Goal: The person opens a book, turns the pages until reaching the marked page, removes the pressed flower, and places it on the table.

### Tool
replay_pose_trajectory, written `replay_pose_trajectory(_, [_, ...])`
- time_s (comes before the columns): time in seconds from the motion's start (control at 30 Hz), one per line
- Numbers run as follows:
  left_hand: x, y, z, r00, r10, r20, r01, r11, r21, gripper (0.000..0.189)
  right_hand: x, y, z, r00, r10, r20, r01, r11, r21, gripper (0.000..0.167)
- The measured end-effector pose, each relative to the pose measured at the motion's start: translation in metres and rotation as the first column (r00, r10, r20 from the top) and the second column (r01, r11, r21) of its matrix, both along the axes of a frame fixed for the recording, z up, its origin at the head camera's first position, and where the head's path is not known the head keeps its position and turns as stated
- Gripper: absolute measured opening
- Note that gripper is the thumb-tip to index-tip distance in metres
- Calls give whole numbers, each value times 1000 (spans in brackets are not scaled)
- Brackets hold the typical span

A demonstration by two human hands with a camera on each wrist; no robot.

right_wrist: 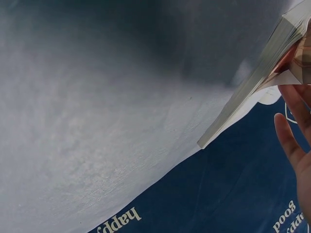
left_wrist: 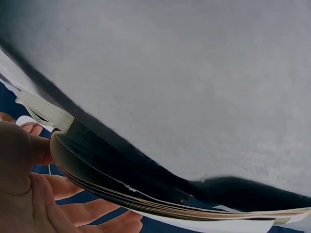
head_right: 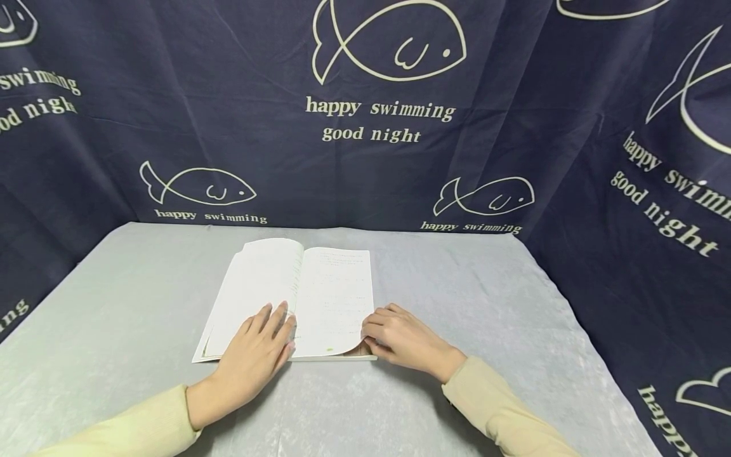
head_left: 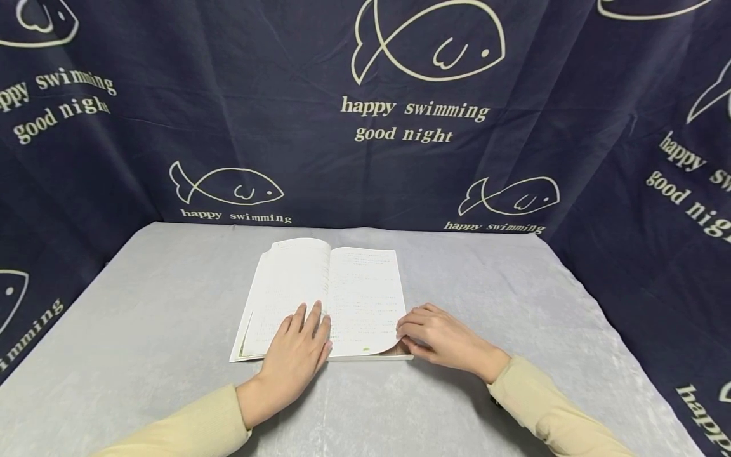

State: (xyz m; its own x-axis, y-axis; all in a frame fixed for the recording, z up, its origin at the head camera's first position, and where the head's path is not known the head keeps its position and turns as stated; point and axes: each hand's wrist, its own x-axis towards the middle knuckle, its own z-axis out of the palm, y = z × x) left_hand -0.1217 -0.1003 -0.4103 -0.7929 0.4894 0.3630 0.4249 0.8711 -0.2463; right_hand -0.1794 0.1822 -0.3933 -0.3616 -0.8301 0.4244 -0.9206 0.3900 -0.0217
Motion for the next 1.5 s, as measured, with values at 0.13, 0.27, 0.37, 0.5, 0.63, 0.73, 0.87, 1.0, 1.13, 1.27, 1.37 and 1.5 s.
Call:
replay_pose_trajectory(0.13, [1, 1, 1, 1000, 12, -3, -12, 1000, -5, 44, -2, 0, 0, 1000, 16, -19, -16, 1000, -14, 15])
replay_pose_trajectory(0.27, [1, 1, 1, 1000, 30, 6, -30, 999, -17, 46, -5, 0, -1, 998, 40, -46, -41, 999, -25, 15])
replay_pose_trajectory(0.37, [1, 1, 0, 999, 40, -1, -40, 999, -25, 50, -5, 0, -1, 998, 37, -46, -39, 999, -28, 14])
replay_pose_trajectory(0.5, [0, 0, -1, 998, 46, -32, -48, 998, -43, 57, -5, -1, 1, 999, 24, -42, -26, 999, -44, 13])
replay_pose_trajectory(0.63, [-1, 0, -1, 997, 51, -61, -55, 997, -62, 64, -5, -1, 3, 998, 20, -56, -24, 997, -71, 11])
replay_pose_trajectory(0.73, [-1, 1, 0, 996, 57, -72, -62, 996, -71, 69, -5, -2, 5, 998, 24, -66, -30, 995, -92, 10])
replay_pose_trajectory(0.87, [-1, 2, 1, 995, 61, -76, -67, 994, -89, 76, -6, -3, 6, 996, 30, -83, -40, 993, -115, 9])
replay_pose_trajectory(1.0, [-1, 3, 2, 995, 63, -78, -71, 992, -107, 80, -6, -3, 6, 995, 31, -100, -45, 990, -137, 8])
replay_pose_trajectory(1.13, [-1, 3, 2, 995, 65, -82, -74, 990, -117, 80, -7, -5, 8, 993, 29, -114, -47, 987, -157, 9])
replay_pose_trajectory(1.27, [-2, 3, 1, 994, 66, -89, -77, 990, -117, 79, -7, -6, 10, 991, 29, -131, -52, 983, -177, 11])
replay_pose_trajectory(1.37, [-2, 3, 0, 993, 69, -95, -80, 990, -116, 77, -7, -7, 11, 990, 29, -141, -56, 980, -190, 11])
replay_pose_trajectory(1.5, [-2, 3, 0, 993, 72, -88, -82, 990, -111, 73, -7, -8, 12, 990, 20, -138, -47, 980, -195, 11])
